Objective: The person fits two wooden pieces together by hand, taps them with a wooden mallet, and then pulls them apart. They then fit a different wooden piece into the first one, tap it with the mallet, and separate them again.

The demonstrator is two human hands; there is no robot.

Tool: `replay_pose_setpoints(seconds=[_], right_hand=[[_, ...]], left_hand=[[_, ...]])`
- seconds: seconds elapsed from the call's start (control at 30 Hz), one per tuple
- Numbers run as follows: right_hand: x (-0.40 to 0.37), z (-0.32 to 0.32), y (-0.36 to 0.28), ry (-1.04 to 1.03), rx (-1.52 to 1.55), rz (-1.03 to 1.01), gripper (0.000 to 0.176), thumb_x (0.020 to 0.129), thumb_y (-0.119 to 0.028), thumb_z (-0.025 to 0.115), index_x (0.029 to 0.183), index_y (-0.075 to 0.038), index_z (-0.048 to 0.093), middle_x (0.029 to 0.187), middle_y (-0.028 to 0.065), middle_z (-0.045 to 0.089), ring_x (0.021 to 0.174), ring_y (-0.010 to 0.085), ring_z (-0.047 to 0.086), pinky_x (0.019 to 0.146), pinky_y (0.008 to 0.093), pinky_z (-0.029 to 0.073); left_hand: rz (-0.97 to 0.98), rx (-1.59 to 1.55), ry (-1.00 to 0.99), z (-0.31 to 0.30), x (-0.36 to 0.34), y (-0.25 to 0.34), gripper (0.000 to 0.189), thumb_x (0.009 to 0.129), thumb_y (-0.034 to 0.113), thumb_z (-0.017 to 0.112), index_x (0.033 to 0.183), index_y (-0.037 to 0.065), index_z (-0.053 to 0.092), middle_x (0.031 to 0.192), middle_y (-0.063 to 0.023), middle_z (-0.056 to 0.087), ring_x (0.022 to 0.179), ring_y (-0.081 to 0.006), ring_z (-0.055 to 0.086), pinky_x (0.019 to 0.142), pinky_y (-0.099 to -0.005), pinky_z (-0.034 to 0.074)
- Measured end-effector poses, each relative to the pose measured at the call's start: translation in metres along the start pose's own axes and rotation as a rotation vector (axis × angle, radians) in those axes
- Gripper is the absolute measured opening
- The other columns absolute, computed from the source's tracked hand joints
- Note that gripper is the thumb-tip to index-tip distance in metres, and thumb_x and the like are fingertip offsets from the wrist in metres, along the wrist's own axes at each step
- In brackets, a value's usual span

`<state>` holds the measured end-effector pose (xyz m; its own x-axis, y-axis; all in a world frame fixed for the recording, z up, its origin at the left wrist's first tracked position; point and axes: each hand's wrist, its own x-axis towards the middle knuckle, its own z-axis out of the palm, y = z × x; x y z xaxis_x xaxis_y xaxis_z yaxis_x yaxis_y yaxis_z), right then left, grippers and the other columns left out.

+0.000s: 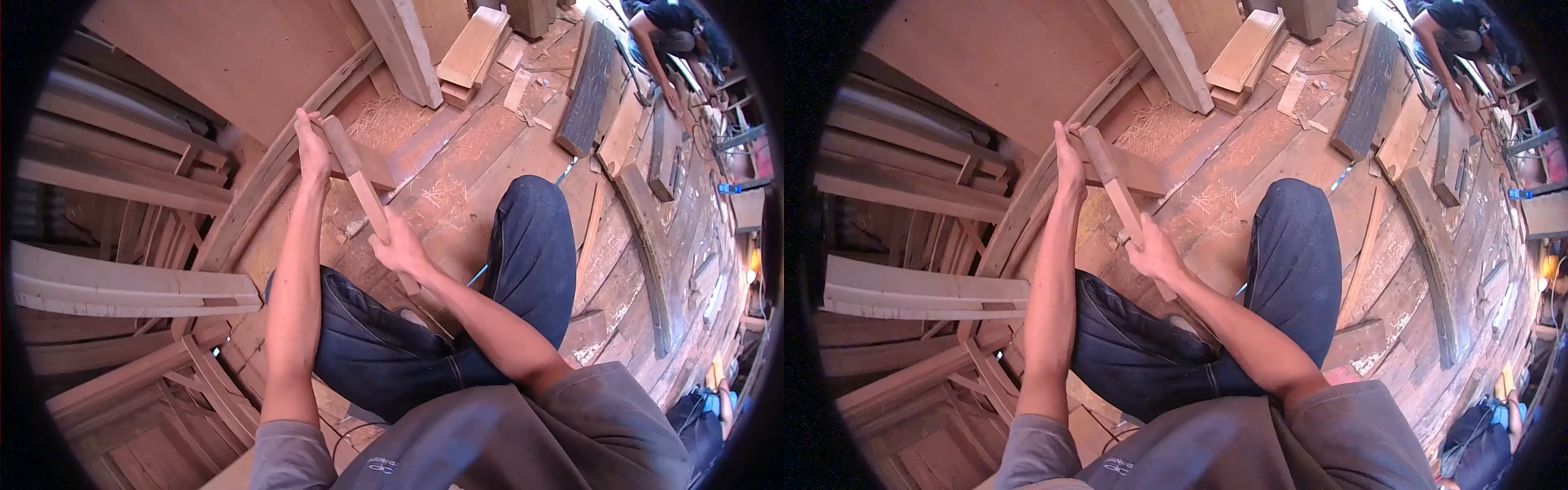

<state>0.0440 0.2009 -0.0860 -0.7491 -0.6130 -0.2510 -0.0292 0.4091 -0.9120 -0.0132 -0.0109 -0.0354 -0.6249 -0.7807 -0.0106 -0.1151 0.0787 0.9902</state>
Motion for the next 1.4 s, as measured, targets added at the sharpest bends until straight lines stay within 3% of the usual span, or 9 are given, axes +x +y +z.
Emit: replay_pose_setpoints(seconds=[0.2, 0.3, 0.5, 0.63, 0.77, 0.97, 1.13, 1.23, 1.4], right_hand=[[0.002, 0.001, 0.017, -0.020, -0.038, 0.234, 0.039, 0.079, -0.016, 0.063, 0.110, 0.004, 0.049, 0.097, 0.0310, 0.063, 0.093, 0.0454, 0.063, 0.080, 0.0489, 0.051], [-0.006, -0.016, -0.019, -0.051, 0.007, -0.071, 0.041, 0.079, -0.016, 0.062, 0.112, 0.005, 0.050, 0.098, 0.0311, 0.063, 0.091, 0.0445, 0.064, 0.080, 0.0479, 0.052], [0.005, 0.001, 0.021, -0.121, -0.052, 0.194, 0.036, 0.078, -0.015, 0.059, 0.107, 0.004, 0.048, 0.089, 0.0317, 0.060, 0.089, 0.0472, 0.061, 0.078, 0.0483, 0.049], [-0.007, -0.012, -0.026, -0.050, -0.006, -0.128, 0.040, 0.079, -0.014, 0.061, 0.110, 0.006, 0.047, 0.089, 0.0348, 0.062, 0.091, 0.0468, 0.063, 0.079, 0.0508, 0.051], [0.004, 0.006, 0.011, -0.042, -0.127, 0.168, 0.043, 0.080, -0.015, 0.061, 0.112, 0.006, 0.043, 0.089, 0.0328, 0.063, 0.087, 0.0448, 0.064, 0.078, 0.0499, 0.052], [-0.003, -0.008, -0.031, -0.067, -0.136, -0.033, 0.039, 0.080, -0.013, 0.060, 0.110, 0.006, 0.043, 0.092, 0.0361, 0.062, 0.089, 0.0458, 0.064, 0.076, 0.0484, 0.054], [0.006, -0.001, -0.005, -0.063, -0.138, 0.128, 0.035, 0.079, -0.010, 0.059, 0.106, 0.005, 0.041, 0.087, 0.0370, 0.061, 0.087, 0.0494, 0.062, 0.075, 0.0519, 0.053], [-0.010, -0.014, -0.044, -0.045, -0.067, -0.131, 0.038, 0.079, -0.010, 0.060, 0.109, 0.006, 0.043, 0.089, 0.0361, 0.062, 0.088, 0.0482, 0.063, 0.076, 0.0508, 0.054], [0.000, -0.002, -0.019, -0.043, -0.111, 0.055, 0.039, 0.079, -0.011, 0.061, 0.110, 0.005, 0.043, 0.088, 0.0342, 0.062, 0.089, 0.0480, 0.063, 0.078, 0.0503, 0.053]], left_hand=[[0.010, -0.233, -0.035, -0.002, -0.001, -0.003, 0.073, 0.097, 0.065, 0.018, 0.115, 0.002, 0.050, 0.113, -0.0100, 0.053, 0.107, -0.0201, 0.048, 0.100, -0.0358, 0.034], [0.031, -0.196, -0.080, 0.001, 0.002, -0.001, 0.074, 0.098, 0.064, 0.015, 0.117, 0.002, 0.050, 0.113, -0.0110, 0.054, 0.109, -0.0210, 0.048, 0.101, -0.0361, 0.033], [-0.038, -0.213, 0.009, -0.001, -0.010, 0.006, 0.073, 0.098, 0.064, 0.014, 0.114, 0.003, 0.050, 0.108, -0.0087, 0.056, 0.104, -0.0200, 0.050, 0.099, -0.0339, 0.035], [-0.031, -0.238, -0.038, 0.002, -0.008, 0.006, 0.073, 0.098, 0.063, 0.013, 0.113, 0.002, 0.050, 0.108, -0.0095, 0.057, 0.104, -0.0211, 0.051, 0.099, -0.0355, 0.036], [-0.016, -0.217, 0.011, -0.006, -0.017, 0.000, 0.077, 0.096, 0.066, 0.013, 0.117, 0.001, 0.048, 0.111, -0.0102, 0.054, 0.107, -0.0204, 0.048, 0.101, -0.0354, 0.033], [-0.038, -0.244, -0.026, -0.005, -0.019, 0.011, 0.079, 0.097, 0.064, 0.013, 0.123, -0.002, 0.048, 0.124, -0.0156, 0.054, 0.117, -0.0234, 0.047, 0.105, -0.0373, 0.032], [0.033, -0.307, -0.041, -0.013, -0.014, 0.002, 0.075, 0.097, 0.064, 0.015, 0.119, 0.001, 0.049, 0.122, -0.0115, 0.053, 0.112, -0.0210, 0.048, 0.104, -0.0356, 0.031], [0.051, -0.304, -0.054, -0.006, -0.014, 0.001, 0.078, 0.098, 0.062, 0.011, 0.122, -0.003, 0.049, 0.118, -0.0141, 0.059, 0.109, -0.0227, 0.051, 0.101, -0.0365, 0.036], [0.064, -0.372, -0.060, -0.013, -0.007, -0.011, 0.075, 0.098, 0.063, 0.013, 0.115, 0.001, 0.051, 0.111, -0.0106, 0.059, 0.106, -0.0209, 0.052, 0.100, -0.0343, 0.036]])
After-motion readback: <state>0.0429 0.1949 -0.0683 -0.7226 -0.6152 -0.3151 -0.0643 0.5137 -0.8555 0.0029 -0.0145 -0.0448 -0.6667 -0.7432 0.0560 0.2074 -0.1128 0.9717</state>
